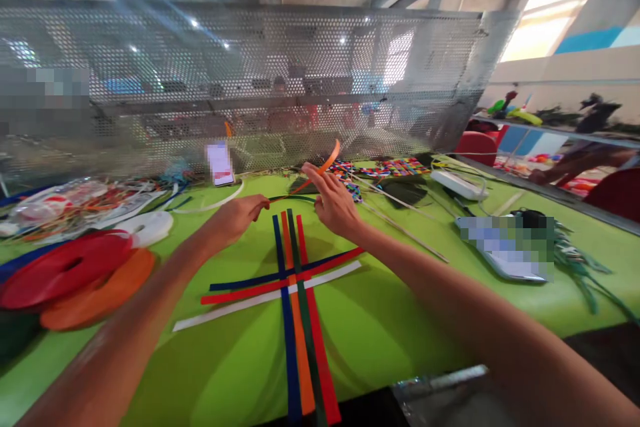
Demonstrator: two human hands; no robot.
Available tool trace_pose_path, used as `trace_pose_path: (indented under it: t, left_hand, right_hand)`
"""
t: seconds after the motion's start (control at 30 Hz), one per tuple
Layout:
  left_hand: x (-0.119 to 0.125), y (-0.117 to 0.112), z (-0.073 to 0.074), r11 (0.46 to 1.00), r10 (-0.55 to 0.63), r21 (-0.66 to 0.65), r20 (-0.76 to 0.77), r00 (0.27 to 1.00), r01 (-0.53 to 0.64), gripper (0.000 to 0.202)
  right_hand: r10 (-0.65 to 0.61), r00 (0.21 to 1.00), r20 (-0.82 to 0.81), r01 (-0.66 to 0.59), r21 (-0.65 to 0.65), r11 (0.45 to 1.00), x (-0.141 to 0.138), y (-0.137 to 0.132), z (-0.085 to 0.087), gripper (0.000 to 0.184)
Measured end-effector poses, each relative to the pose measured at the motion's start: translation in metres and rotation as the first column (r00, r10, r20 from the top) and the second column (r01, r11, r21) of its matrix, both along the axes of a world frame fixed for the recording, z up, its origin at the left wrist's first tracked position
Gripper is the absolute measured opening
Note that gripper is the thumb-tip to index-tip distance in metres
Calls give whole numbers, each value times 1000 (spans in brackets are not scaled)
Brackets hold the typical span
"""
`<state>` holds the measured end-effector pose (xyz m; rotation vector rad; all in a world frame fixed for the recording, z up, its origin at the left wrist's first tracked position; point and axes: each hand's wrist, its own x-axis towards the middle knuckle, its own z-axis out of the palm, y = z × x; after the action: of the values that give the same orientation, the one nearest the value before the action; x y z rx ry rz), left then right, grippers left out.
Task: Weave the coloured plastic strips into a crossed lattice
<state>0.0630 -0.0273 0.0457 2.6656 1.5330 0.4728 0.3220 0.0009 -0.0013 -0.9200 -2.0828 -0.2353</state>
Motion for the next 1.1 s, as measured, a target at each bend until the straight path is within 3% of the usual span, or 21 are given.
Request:
trace_pose_path:
  t: [0.37, 0.6, 0.87, 1.1]
  left_hand:
    - [-7, 1, -6, 992, 106, 68, -46, 993, -103, 34]
    - [-8, 4, -6, 995, -15, 102, 36, 999, 12, 31]
    - [1, -2, -4, 977, -215, 59, 251, 944, 207, 33]
    - [10, -9, -1, 978, -210, 118, 507, 836, 174, 37]
  right_hand:
    - [-116, 978, 172, 107, 66, 992, 1, -3, -4, 61]
    - [-166, 970, 177, 150, 97, 984, 2, -4, -2, 40]
    - [-61, 976, 209, 22, 187, 982, -2, -5, -3, 30]
    - [55, 953, 299, -114, 185, 976, -9, -13, -5, 43]
